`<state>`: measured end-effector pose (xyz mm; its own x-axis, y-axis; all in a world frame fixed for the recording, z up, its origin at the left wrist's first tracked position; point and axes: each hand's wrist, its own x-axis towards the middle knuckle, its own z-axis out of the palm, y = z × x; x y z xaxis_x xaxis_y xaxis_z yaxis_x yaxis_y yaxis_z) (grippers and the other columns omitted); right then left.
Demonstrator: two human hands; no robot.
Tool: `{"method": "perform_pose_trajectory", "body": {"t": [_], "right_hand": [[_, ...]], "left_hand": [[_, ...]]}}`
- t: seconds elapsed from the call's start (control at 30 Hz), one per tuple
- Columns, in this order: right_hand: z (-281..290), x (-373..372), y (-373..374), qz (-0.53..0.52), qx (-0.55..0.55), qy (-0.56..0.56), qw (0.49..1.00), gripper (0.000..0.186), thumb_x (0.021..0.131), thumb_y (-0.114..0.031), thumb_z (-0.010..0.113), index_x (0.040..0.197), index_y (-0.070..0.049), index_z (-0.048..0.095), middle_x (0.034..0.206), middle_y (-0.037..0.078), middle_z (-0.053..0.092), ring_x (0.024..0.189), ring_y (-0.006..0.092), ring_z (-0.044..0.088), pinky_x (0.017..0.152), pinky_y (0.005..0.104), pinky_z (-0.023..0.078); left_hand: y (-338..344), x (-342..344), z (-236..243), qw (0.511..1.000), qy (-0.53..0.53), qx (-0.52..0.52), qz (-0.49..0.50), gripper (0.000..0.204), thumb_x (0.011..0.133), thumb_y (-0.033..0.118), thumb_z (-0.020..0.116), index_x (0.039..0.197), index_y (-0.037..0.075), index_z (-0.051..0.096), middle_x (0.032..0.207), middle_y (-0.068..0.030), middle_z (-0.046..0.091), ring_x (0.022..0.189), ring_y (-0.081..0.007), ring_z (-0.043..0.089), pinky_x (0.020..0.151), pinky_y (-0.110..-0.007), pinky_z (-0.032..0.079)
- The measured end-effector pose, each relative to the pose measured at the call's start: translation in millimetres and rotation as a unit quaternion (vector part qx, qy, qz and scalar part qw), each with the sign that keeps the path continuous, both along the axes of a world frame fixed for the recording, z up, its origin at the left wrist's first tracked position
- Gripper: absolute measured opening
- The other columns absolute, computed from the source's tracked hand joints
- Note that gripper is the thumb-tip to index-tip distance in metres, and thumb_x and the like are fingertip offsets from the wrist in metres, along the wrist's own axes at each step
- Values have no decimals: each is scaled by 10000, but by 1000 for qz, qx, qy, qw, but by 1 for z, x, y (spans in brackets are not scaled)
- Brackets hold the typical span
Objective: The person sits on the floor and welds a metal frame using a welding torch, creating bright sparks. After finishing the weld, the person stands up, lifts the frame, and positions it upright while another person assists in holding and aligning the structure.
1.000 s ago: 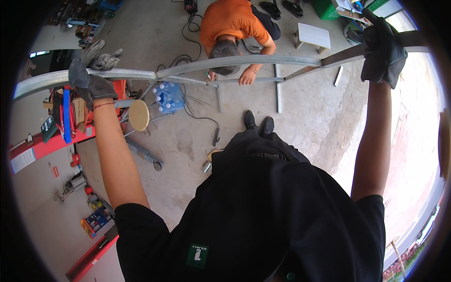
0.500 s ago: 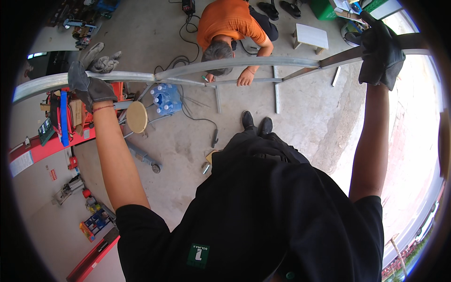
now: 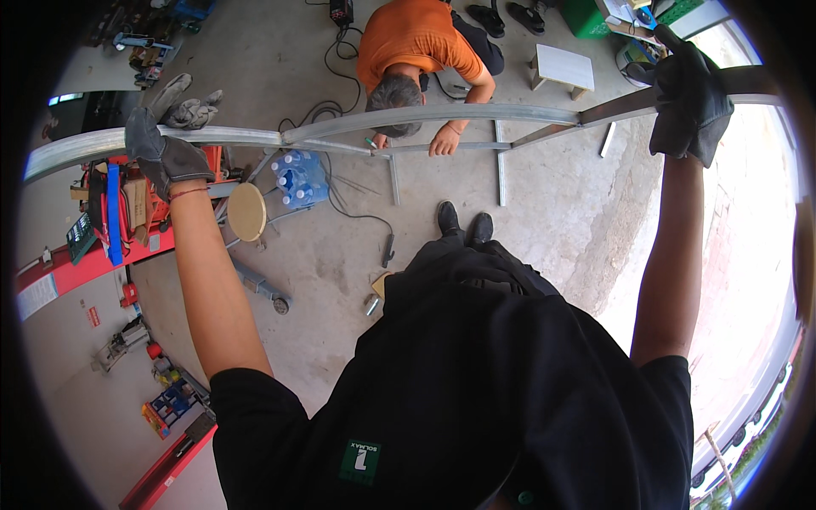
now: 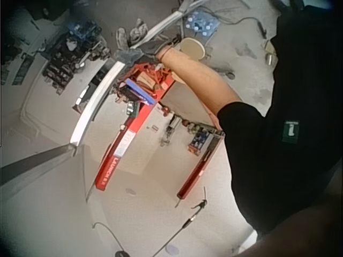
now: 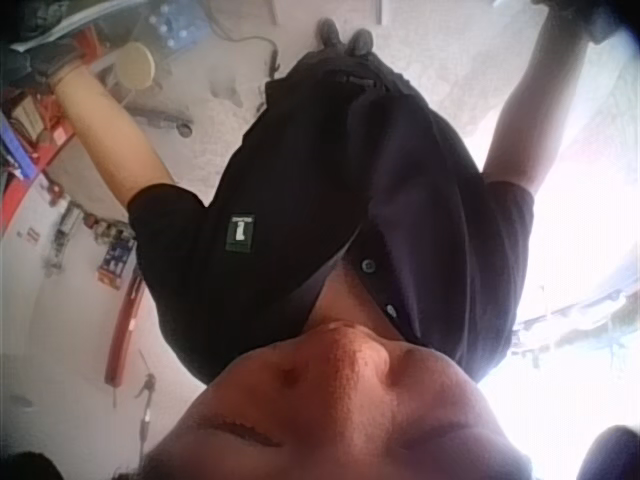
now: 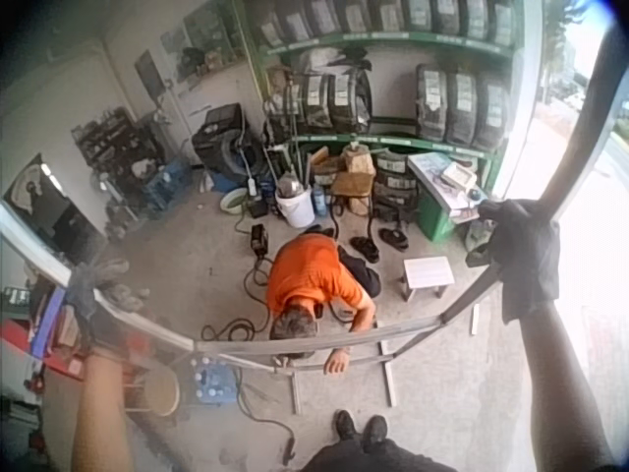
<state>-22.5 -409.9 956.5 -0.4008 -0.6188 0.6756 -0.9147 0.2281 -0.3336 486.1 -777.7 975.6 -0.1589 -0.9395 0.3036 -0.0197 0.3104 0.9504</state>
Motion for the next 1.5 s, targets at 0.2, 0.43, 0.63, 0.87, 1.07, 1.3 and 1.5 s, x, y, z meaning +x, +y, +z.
{"method": "perform_pose_trajectory", "body": {"t": [0.2, 0.43, 0.63, 0.87, 1.07, 1.3, 1.5], "right_hand": [[5, 11, -9, 7, -9, 81, 997, 440, 881, -27, 606, 1262, -188, 756, 753, 7, 567, 680, 151, 574, 617, 283, 459], [7, 16, -14, -17, 15, 25, 999, 448, 880, -22, 601, 1263, -195, 756, 747, 5, 567, 671, 148, 571, 621, 276, 454], [9, 24, -13, 0, 11, 21, 1000, 404, 888, -63, 601, 1249, -144, 764, 731, 0, 559, 659, 139, 566, 614, 266, 458], [8, 23, -18, 3, 5, 38, 999, 433, 852, -72, 605, 1247, -163, 760, 708, -7, 585, 636, 127, 597, 602, 272, 471], [8, 25, -25, 11, -1, 71, 997, 419, 867, -65, 597, 1230, -187, 769, 691, -10, 597, 622, 115, 609, 587, 263, 467], [8, 36, -29, -11, 7, -46, 999, 427, 826, -23, 671, 1231, -117, 772, 736, 1, 573, 684, 126, 596, 628, 266, 484], [7, 38, -39, -21, 20, -10, 1000, 410, 837, -25, 670, 1224, -109, 774, 766, 5, 619, 713, 107, 621, 631, 261, 488]], "left_hand": [[10, -14, 6, 1000, -12, 1, 2, 471, 1051, 263, 408, 1044, -66, 745, 864, -127, 716, 731, -212, 646, 759, -329, 575], [27, -25, 19, 998, 9, 56, -27, 503, 1031, 253, 376, 1069, -39, 784, 838, -134, 727, 649, -219, 649, 698, -347, 603], [-3, -2, -9, 939, -181, -252, 146, 485, 1034, 238, 386, 1023, -35, 787, 895, -127, 735, 735, -216, 662, 748, -329, 567], [4, -7, 1, 981, -106, -132, 99, 482, 1042, 231, 382, 1018, -19, 793, 962, -113, 748, 801, -200, 681, 787, -302, 553], [3, -13, -7, 995, -60, -51, 55, 494, 1044, 190, 343, 1101, -20, 786, 987, -120, 754, 755, -211, 699, 798, -279, 593], [-2, -5, -5, 999, 14, -19, 34, 292, 1040, 168, 469, 1028, -31, 683, 998, -136, 708, 863, -206, 676, 856, -318, 573], [-41, 27, -22, 923, -237, -286, 96, 315, 968, 124, 482, 1068, 54, 773, 976, -143, 744, 863, -266, 673, 849, -369, 528]]}}
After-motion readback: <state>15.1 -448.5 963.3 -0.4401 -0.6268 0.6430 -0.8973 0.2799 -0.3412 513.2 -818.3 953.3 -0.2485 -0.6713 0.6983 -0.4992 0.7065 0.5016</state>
